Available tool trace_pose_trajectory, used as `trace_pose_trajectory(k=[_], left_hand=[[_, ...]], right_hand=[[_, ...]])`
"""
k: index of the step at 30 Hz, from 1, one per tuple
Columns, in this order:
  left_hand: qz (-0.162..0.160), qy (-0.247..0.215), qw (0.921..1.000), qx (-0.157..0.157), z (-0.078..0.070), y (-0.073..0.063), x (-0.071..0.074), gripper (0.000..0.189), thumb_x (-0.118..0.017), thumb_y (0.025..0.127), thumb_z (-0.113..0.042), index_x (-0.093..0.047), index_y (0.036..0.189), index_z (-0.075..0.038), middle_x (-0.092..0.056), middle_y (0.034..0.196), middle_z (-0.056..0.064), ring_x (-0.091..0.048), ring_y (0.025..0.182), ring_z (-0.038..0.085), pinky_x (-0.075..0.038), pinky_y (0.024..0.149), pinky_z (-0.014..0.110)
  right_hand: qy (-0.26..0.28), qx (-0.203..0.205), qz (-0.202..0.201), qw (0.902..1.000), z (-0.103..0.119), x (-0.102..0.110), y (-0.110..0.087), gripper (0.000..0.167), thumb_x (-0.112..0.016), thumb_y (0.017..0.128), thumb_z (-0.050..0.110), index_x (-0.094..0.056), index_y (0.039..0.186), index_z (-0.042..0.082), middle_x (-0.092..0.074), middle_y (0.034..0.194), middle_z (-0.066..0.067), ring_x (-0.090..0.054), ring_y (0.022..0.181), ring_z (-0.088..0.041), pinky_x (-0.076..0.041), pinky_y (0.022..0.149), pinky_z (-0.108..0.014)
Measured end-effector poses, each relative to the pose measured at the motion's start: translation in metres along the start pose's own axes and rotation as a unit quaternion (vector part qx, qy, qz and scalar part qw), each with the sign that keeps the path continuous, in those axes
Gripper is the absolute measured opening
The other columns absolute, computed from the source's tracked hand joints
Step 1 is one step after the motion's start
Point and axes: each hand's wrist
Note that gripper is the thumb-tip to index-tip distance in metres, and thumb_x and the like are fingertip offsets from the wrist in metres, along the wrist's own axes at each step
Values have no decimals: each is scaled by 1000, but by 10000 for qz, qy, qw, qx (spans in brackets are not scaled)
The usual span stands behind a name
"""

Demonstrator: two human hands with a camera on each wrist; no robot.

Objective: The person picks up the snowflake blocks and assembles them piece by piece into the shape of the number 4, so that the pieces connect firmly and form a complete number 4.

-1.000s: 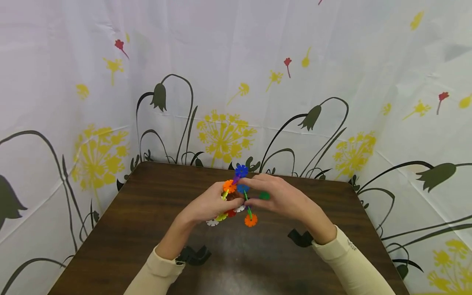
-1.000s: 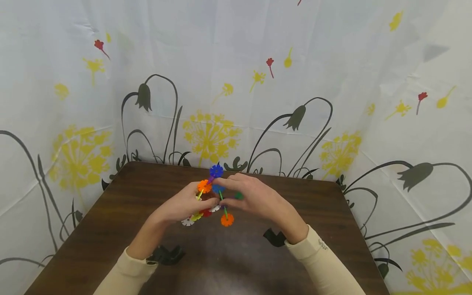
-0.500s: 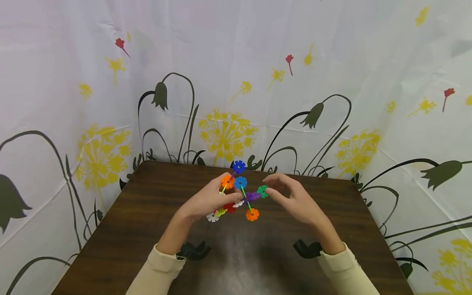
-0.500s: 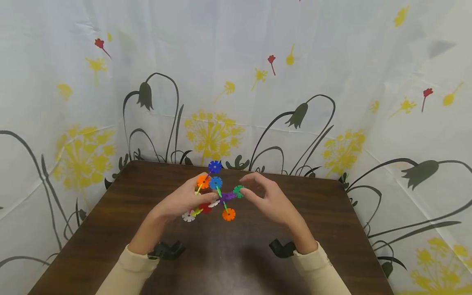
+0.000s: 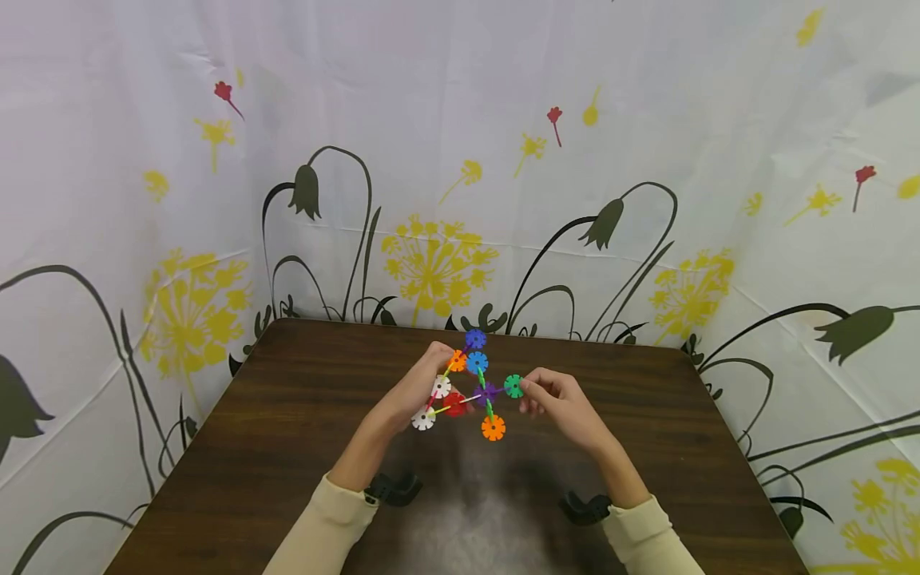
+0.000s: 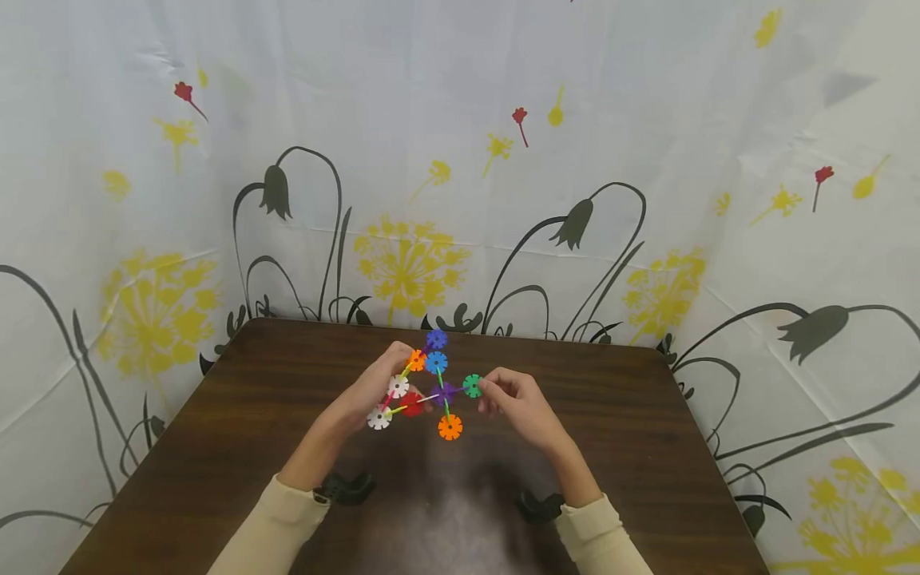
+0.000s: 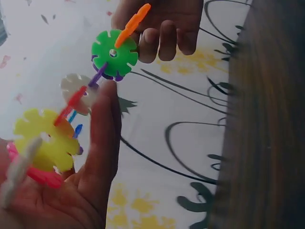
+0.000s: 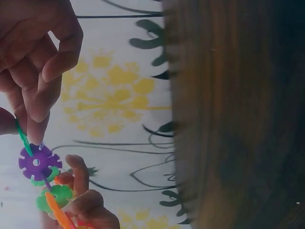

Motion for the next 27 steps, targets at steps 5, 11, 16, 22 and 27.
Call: trace_pose_trajectory(k=[5,11,16,22,27], left_hand=[[-116,67,9998,113,17,12,-4,27,-37,116,-28,-51,114,-5,-47,112,8,-55,94,23,-41,81,34],[-275,363,9983,367,40,27,-6,35,-48,115,-28,-67,130,-3,-48,83,1,-29,54,13,-37,59,31],[-332,562,9960,605,59,55,-3,40,-49,115,-28,-68,140,-5,-60,88,1,-36,55,12,-43,70,34],[-442,749,9936,725,75,85,-3,40,-51,114,-28,-70,140,-4,-58,79,-2,-38,56,9,-44,66,31],[-374,929,9915,830,77,99,-5,45,-46,115,-31,-60,147,-2,-63,146,17,-66,119,27,-53,107,47]], right_hand=[[221,-346,-8,9992,-24,-4,1,33,-58,113,29,-69,102,0,-71,85,-16,-58,74,-40,-56,67,-27],[466,-885,-145,9949,-58,-10,2,44,-58,113,30,-65,109,-13,-69,81,-7,-57,66,-15,-52,63,-25],[476,-1311,-301,9898,-79,-14,7,48,-58,112,33,-65,113,-14,-68,78,0,-52,61,-10,-43,59,-22],[504,-1789,-440,9816,-96,-18,19,47,-61,110,37,-69,111,-10,-70,78,-2,-50,57,-11,-38,55,-23],[399,-2100,-587,9751,-103,-16,28,43,-62,110,35,-74,110,-6,-72,77,-1,-50,53,-11,-40,55,-26]])
Point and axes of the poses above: each hand's wrist, its own y-axis towards the middle knuckle, its own x-axis out of the back of the hand, z = x × y
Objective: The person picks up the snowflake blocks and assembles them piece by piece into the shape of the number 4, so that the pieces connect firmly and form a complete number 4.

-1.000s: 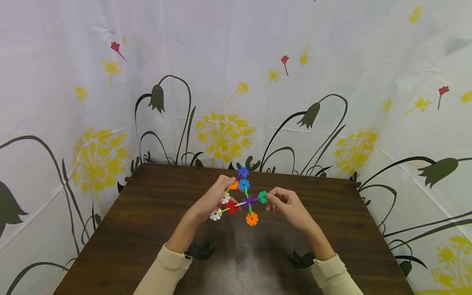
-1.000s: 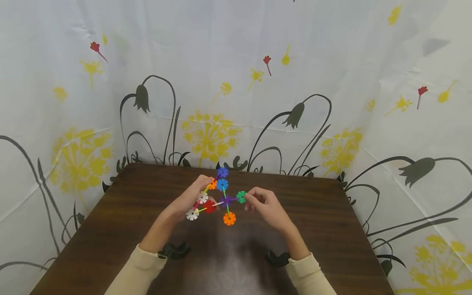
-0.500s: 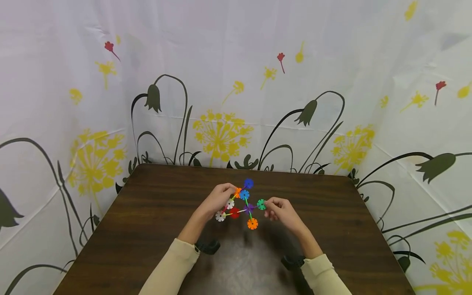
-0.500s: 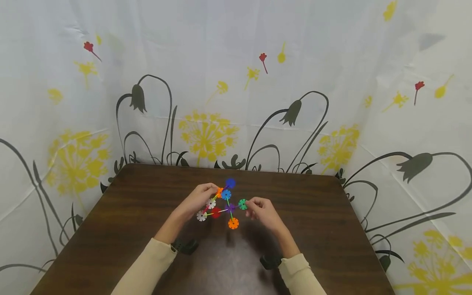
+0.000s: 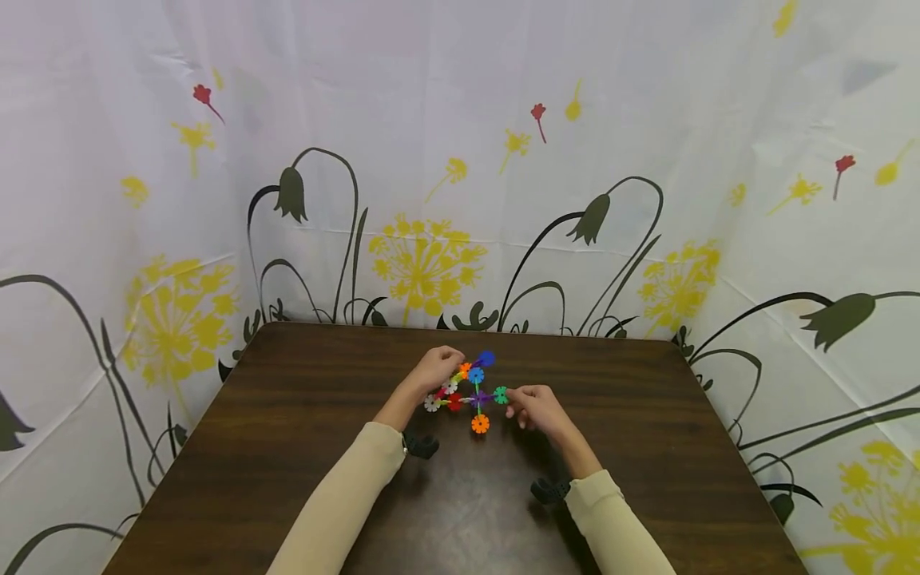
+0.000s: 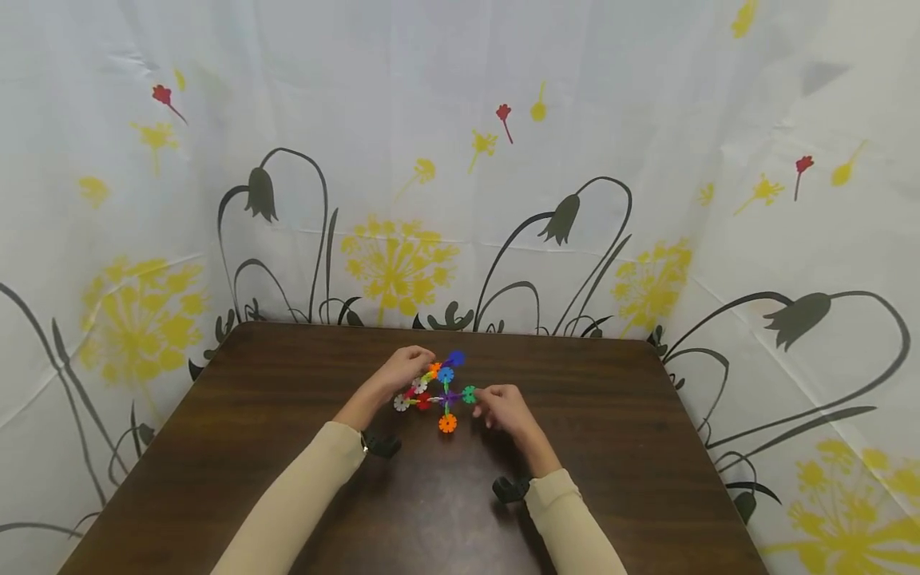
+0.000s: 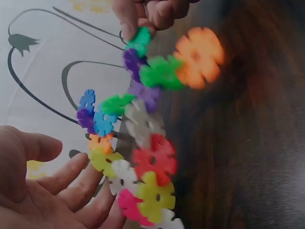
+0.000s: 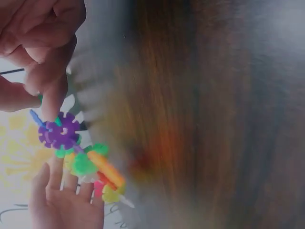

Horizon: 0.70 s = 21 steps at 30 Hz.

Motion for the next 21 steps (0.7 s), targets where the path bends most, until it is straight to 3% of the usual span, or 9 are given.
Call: trace_pose_trajectory(k=[2,4,10,16,21], left_hand=[[91,-1,9999,-60,0,4,1,47,-43,116,-29,-55,151,0,-58,154,22,-60,137,36,-48,116,53],[190,7,9997,-140,-1,8,1,48,-41,117,-27,-52,153,2,-56,154,25,-56,142,41,-46,119,56],[319,322,9987,-216,2,14,-1,50,-40,116,-25,-49,157,2,-55,156,25,-54,143,41,-45,119,56],[355,325,9988,-118,11,8,-5,48,-42,116,-24,-51,155,3,-52,159,25,-52,146,42,-43,122,58],[103,337,9992,-214,17,6,-7,44,-44,115,-24,-58,149,1,-58,154,22,-58,137,38,-48,116,56]], right_hand=[[45,-127,-71,9999,0,0,5,40,-62,110,33,-76,111,-6,-72,76,-1,-47,51,-11,-39,54,-26],[31,-224,-133,9997,-2,1,10,38,-62,110,31,-77,110,-4,-72,75,0,-46,50,-10,-40,54,-26],[-47,-413,-213,9989,-7,4,21,35,-63,110,30,-79,111,-1,-72,75,0,-51,53,-10,-42,54,-26],[11,-641,-139,9978,-13,4,21,33,-65,108,28,-78,115,-1,-72,75,0,-53,51,-9,-41,51,-24],[266,-684,-156,9972,-18,9,17,35,-62,110,27,-75,121,-3,-71,77,-1,-54,52,-8,-42,53,-23]])
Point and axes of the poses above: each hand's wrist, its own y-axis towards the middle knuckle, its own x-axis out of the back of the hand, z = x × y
